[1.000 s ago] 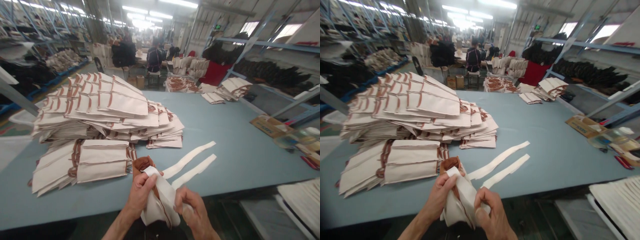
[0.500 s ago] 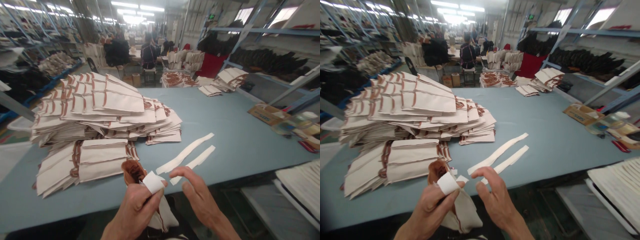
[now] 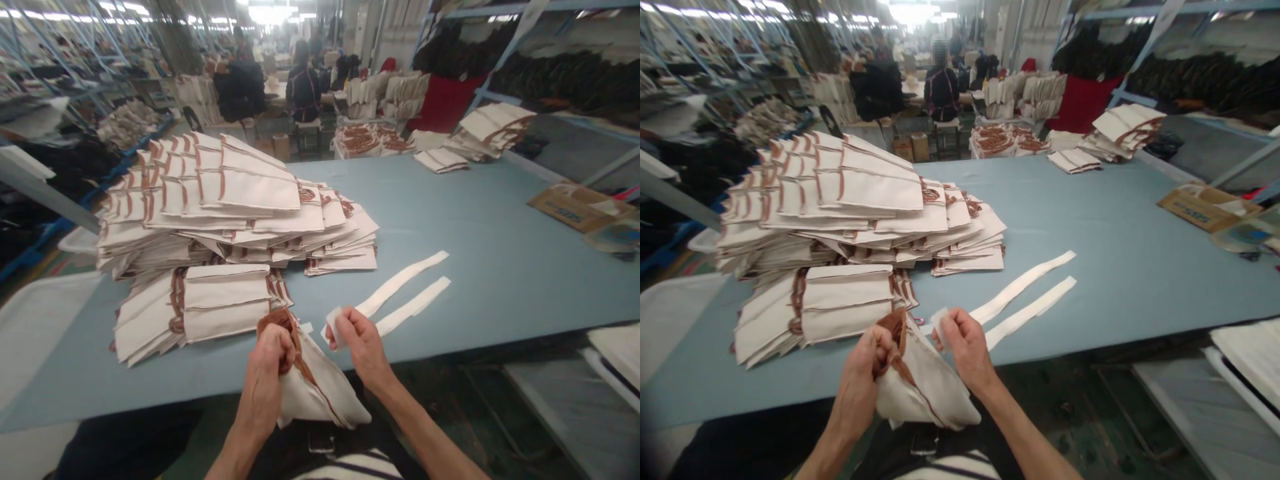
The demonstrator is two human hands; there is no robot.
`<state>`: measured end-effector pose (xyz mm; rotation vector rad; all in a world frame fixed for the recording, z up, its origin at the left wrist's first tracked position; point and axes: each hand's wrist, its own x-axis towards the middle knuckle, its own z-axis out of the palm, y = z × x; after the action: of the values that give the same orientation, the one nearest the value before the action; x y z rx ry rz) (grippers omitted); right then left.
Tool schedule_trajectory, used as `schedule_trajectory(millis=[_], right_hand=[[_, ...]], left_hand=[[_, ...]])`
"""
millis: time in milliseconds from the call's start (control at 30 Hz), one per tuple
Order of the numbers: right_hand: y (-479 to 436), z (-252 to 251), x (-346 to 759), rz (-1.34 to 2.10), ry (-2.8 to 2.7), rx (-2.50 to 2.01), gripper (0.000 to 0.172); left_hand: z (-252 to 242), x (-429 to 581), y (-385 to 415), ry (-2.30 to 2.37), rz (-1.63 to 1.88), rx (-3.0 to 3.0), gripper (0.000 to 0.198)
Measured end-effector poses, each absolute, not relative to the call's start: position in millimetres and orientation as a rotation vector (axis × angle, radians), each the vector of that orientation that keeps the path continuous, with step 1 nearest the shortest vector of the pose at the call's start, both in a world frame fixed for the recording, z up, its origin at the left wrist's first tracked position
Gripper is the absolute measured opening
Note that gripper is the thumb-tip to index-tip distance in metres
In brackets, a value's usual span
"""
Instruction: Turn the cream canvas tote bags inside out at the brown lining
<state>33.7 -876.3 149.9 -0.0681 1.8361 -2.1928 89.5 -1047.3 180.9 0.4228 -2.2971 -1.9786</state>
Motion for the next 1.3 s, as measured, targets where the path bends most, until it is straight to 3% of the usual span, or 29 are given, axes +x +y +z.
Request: schedule_trajectory(millis=[300,667,800,1000,1100,1300], right_hand=[[-899.0,78.2,84.4,-1.853,1.575,-0.005,0.06],[-904.2,80.1,76.3,-1.744,1.701,-0.061,0.058],[-899.7,112.4,54.8,-1.785,1.897,-0.137,0.051],[-882.5,220.3,43.7,-1.793,2.066,-0.406,0.031],[-879.7,264.9,55.7,-1.788,2.009,-0.468,0.03],[-885.3,284.5,61.1,-1.772,2.306,-0.462,0.025]], left_hand=[[156.6,115.5,-1077.6,-2.523,-1.971,0.519,0.069],[173.9,143.5,-1094.4,-2.693,-1.845,0.47,0.04],[184.2,124.7,-1091.9,-2.522,-1.877,0.51,0.036],[218.3,98.4,-1089.7,-2.411,-1.943,0.401,0.037],[240.8,90.5,-1080.0,-2.348,-2.002,0.283,0.037],[256.4,80.5,-1054.5,-2.258,-2.095,0.136,0.042]])
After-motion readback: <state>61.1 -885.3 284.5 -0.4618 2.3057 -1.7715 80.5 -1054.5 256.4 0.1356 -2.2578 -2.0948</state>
